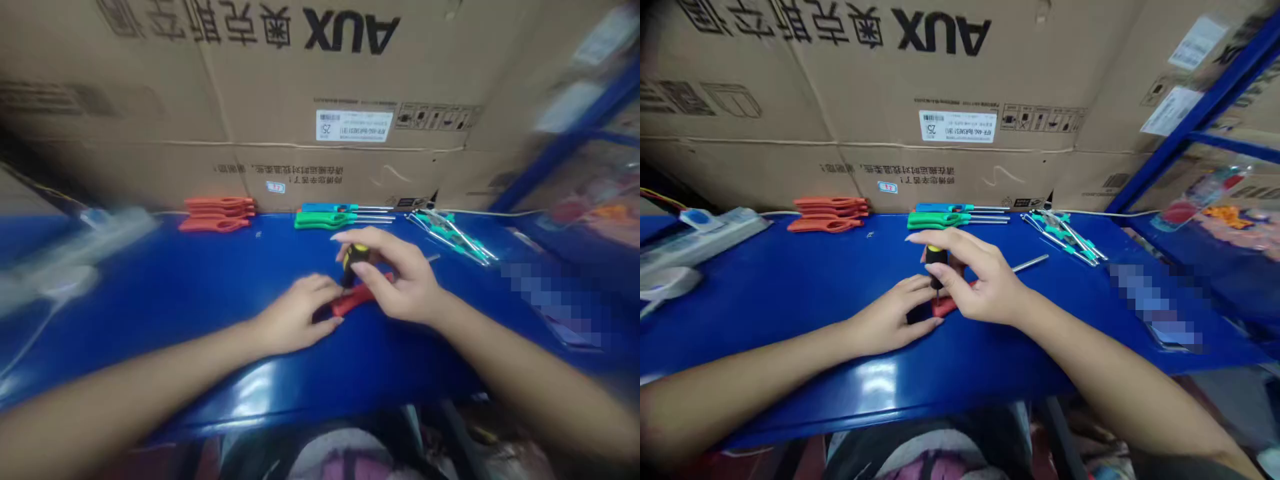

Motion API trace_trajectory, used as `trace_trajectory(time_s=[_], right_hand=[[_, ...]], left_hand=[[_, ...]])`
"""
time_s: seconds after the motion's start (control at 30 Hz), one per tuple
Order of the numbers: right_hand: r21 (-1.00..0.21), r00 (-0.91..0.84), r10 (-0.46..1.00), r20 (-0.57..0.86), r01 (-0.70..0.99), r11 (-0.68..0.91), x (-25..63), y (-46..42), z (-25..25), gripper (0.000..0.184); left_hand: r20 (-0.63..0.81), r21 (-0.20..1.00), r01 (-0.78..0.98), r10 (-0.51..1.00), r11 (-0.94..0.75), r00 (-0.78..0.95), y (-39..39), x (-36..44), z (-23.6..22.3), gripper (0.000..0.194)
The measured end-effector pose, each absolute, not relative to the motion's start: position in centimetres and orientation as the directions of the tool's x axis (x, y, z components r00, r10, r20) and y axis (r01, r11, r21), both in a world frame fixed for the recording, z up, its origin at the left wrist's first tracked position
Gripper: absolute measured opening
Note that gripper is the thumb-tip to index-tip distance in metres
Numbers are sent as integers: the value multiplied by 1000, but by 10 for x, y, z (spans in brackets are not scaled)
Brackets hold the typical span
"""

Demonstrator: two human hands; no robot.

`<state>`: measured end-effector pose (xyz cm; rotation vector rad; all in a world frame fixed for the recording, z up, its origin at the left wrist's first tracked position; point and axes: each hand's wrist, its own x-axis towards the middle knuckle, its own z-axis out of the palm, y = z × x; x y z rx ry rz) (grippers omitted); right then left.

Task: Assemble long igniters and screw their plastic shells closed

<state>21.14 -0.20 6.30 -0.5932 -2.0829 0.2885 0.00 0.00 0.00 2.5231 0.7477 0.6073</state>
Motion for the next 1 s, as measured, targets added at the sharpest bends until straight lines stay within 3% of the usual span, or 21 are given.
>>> trace_trajectory(time_s=[0.07, 0.17, 0.37, 0.5, 0.57, 0.7, 0.77, 0.83, 0.93, 1.0], right_hand=[[-212, -470, 376, 798, 365, 907, 215, 1, 63, 31], [-68, -493, 262, 830, 377, 924, 216, -1, 65, 34], [-336, -475, 424, 771, 261, 905, 208, -11, 73, 36], [-113, -380, 296, 877, 436, 893, 212, -7, 69, 28], [-67, -369, 264, 891, 469, 881, 214, -6, 68, 30], [-326, -402, 437, 805, 316, 891, 213, -4, 68, 40], [-382, -431, 460, 776, 260, 887, 213, -3, 68, 35], [-294, -418, 396, 818, 288, 912, 214, -2, 68, 26], [-104, -438, 280, 854, 384, 918, 216, -2, 68, 29], [-124, -488, 301, 819, 361, 924, 215, -4, 69, 35]], left_hand=[[281, 530, 392, 592, -752, 755, 1, 0, 0, 29], [275, 545, 392, 599, -741, 752, 2, 0, 1, 25], [276, 541, 399, 605, -740, 747, 1, 0, 1, 26], [282, 537, 398, 602, -744, 747, 2, -1, -1, 38], [281, 539, 393, 599, -745, 749, 2, -1, -1, 38], [280, 542, 393, 600, -743, 749, 1, -1, 1, 36], [285, 536, 392, 598, -748, 749, 1, -1, 0, 35], [293, 529, 390, 594, -753, 749, 2, -1, -1, 33], [294, 527, 392, 594, -754, 749, 2, -1, -2, 34], [290, 531, 392, 596, -751, 749, 2, -1, -2, 31]])
